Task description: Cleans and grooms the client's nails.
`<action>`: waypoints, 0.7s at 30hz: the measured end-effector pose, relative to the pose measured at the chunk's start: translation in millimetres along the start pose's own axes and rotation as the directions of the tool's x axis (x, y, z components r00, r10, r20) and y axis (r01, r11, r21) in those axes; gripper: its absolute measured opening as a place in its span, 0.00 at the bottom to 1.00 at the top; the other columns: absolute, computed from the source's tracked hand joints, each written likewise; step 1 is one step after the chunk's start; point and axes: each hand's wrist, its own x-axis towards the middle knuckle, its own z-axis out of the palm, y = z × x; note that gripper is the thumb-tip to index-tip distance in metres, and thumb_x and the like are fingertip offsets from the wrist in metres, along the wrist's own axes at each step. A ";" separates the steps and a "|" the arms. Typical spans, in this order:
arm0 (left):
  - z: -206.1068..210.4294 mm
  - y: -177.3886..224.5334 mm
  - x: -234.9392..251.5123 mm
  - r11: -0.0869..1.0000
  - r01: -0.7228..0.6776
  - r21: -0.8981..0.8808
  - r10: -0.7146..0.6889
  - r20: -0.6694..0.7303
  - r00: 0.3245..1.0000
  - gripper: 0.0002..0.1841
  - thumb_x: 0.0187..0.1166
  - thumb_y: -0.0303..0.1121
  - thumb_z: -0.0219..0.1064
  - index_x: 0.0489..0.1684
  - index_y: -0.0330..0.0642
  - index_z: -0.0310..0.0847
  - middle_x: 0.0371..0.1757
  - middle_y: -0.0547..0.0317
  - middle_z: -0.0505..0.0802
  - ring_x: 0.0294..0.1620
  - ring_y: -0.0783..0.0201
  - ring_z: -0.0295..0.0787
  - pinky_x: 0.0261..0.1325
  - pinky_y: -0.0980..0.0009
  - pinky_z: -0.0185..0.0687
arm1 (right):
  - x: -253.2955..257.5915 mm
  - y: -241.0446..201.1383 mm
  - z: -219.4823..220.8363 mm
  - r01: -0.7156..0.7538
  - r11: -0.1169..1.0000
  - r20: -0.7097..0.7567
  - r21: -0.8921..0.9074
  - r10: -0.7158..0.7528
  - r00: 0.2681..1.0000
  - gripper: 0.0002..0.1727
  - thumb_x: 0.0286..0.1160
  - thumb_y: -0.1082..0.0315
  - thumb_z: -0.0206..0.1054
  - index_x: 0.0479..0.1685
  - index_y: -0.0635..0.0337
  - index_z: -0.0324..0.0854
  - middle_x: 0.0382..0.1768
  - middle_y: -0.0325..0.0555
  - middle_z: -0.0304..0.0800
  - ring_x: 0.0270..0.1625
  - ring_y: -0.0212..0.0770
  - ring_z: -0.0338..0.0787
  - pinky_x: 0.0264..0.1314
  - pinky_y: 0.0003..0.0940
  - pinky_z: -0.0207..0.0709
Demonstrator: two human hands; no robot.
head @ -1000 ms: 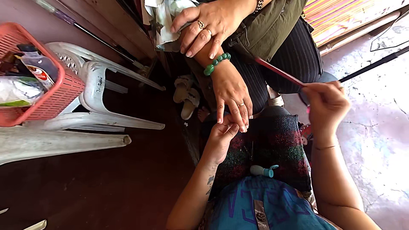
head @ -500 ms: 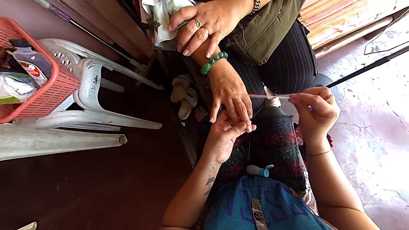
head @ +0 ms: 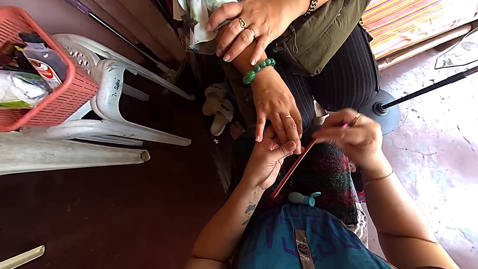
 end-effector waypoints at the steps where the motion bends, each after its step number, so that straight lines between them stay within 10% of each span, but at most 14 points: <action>1: 0.4 0.0 -0.7 1.000 0.004 -0.012 -0.004 -0.012 1.000 0.21 0.69 0.13 0.70 0.58 0.45 0.82 0.47 0.55 0.93 0.45 0.63 0.92 0.58 0.66 0.89 | -1.8 6.9 -1.8 -0.041 0.997 -0.084 -0.067 0.035 0.996 0.05 0.77 0.68 0.73 0.37 0.59 0.94 0.45 0.47 0.89 0.52 0.33 0.88 0.57 0.26 0.82; 21: 0.8 -10.3 3.9 0.998 -0.069 -0.010 0.069 -0.012 0.998 0.20 0.70 0.11 0.68 0.57 0.43 0.80 0.48 0.56 0.92 0.46 0.64 0.91 0.58 0.67 0.89 | -11.2 -11.0 13.4 -0.049 0.973 -0.225 -0.226 -0.003 0.974 0.04 0.77 0.69 0.73 0.40 0.59 0.92 0.45 0.50 0.86 0.45 0.34 0.85 0.49 0.25 0.80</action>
